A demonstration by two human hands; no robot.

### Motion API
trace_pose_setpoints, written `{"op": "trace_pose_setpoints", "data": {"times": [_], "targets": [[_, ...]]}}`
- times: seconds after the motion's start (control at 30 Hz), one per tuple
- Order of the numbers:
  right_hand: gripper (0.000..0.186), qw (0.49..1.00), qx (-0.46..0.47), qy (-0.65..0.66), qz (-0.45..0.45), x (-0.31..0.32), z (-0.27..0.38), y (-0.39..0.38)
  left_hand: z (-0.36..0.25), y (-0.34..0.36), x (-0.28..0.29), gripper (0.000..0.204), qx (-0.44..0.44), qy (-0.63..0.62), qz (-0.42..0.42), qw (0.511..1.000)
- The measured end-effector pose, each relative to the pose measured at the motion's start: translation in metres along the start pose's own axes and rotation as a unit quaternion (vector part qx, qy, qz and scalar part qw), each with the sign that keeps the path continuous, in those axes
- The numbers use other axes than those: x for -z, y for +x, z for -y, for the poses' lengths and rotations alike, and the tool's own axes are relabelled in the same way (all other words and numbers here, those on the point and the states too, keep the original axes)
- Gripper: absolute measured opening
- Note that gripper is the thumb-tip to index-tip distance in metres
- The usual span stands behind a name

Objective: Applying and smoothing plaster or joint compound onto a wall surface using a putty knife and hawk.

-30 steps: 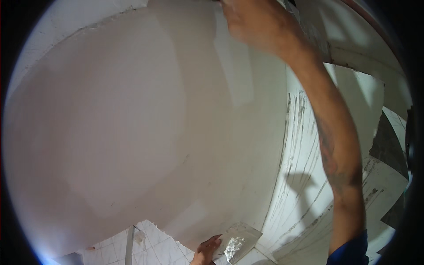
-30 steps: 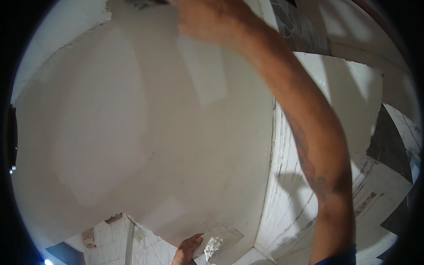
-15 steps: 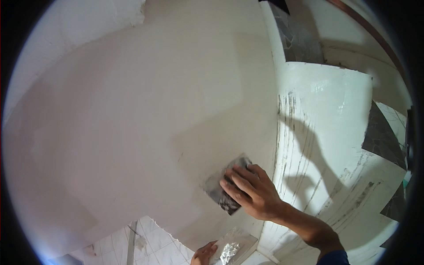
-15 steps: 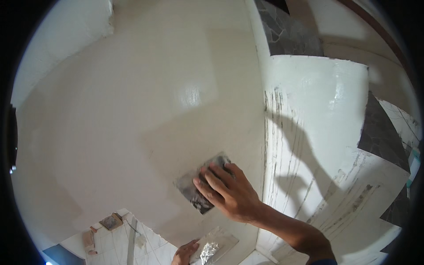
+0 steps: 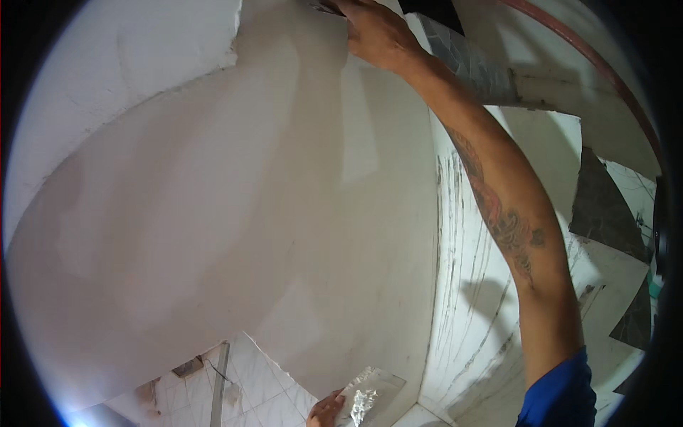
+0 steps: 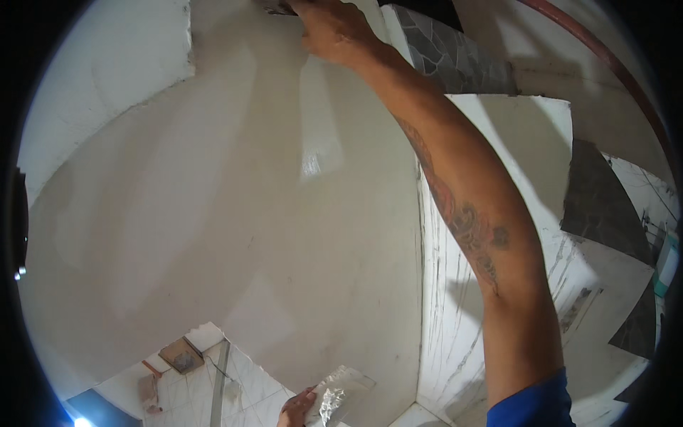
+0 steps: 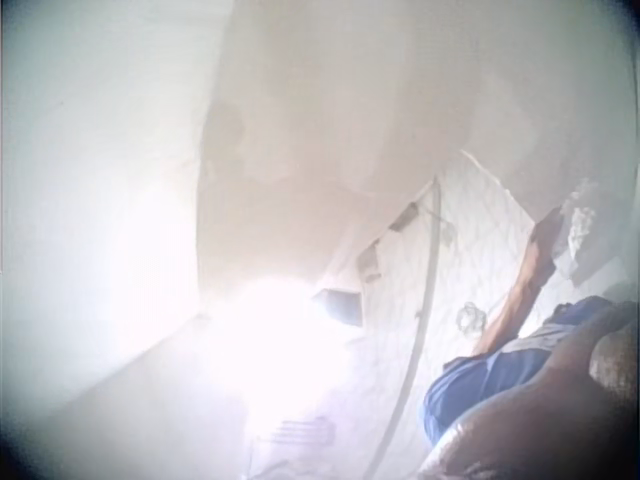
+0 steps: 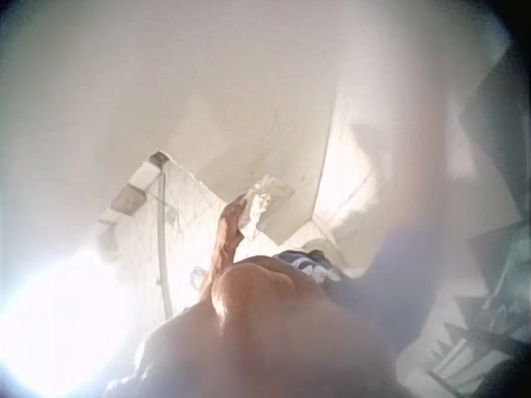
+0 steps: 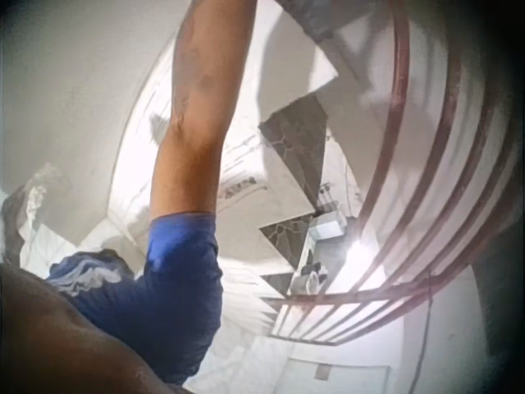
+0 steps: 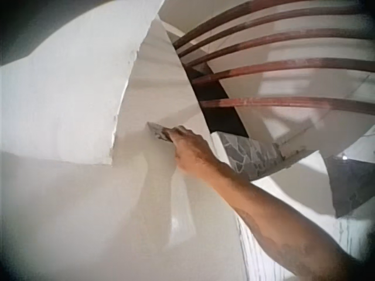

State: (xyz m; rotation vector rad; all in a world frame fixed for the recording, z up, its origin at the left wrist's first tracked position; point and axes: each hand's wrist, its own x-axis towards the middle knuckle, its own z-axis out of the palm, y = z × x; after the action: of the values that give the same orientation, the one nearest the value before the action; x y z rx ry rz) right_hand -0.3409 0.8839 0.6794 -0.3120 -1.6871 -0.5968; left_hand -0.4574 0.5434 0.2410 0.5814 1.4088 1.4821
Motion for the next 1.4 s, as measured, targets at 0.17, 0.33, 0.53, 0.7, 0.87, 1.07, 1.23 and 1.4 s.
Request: {"op": "trace_pose_setpoints", "data": {"times": [0.17, 0.33, 0.53, 0.7, 0.87, 1.07, 1.23, 1.4], "targets": [[0.064, 0.995, 0.054, -0.001, -0.087, -0.031, 0.03, -0.106, 0.026, 0.014, 0.021, 0.05, -0.041, -0.048, 0.004, 0.998], [0.05, 0.999, 0.022, 0.027, -0.033, -0.043, 0.104, -0.279, 0.017, 0.024, 0.03, 0.047, -0.054, -0.036, -0.01, 0.998], [0.064, 0.946, -0.025, 0.186, 0.264, 0.039, 0.14, -0.406, -0.015, 0.029, 0.006, 0.037, -0.024, -0.13, 0.014, 0.991], [0.08, 0.926, -0.051, 0.238, 0.288, 0.116, 0.117, -0.34, 0.003, 0.059, 0.031, 0.037, -0.302, 0.258, -0.042, 0.917], [0.048, 0.915, 0.062, 0.261, 0.303, 0.138, 0.13, -0.312, -0.055, 0.067, -0.034, 0.041, -0.093, -0.081, 0.076, 0.989], [0.029, 0.874, 0.132, 0.232, 0.405, 0.145, 0.152, -0.324, -0.048, 0.077, -0.044, 0.042, -0.067, -0.097, 0.119, 0.986], [0.028, 0.859, 0.12, 0.23, 0.442, 0.156, 0.143, -0.342, -0.028, 0.083, -0.043, 0.041, -0.044, 0.024, 0.078, 0.996], [0.037, 0.797, 0.051, 0.302, 0.52, 0.154, 0.09, -0.314, -0.025, 0.08, -0.047, 0.041, -0.055, 0.042, 0.048, 0.996]]}}
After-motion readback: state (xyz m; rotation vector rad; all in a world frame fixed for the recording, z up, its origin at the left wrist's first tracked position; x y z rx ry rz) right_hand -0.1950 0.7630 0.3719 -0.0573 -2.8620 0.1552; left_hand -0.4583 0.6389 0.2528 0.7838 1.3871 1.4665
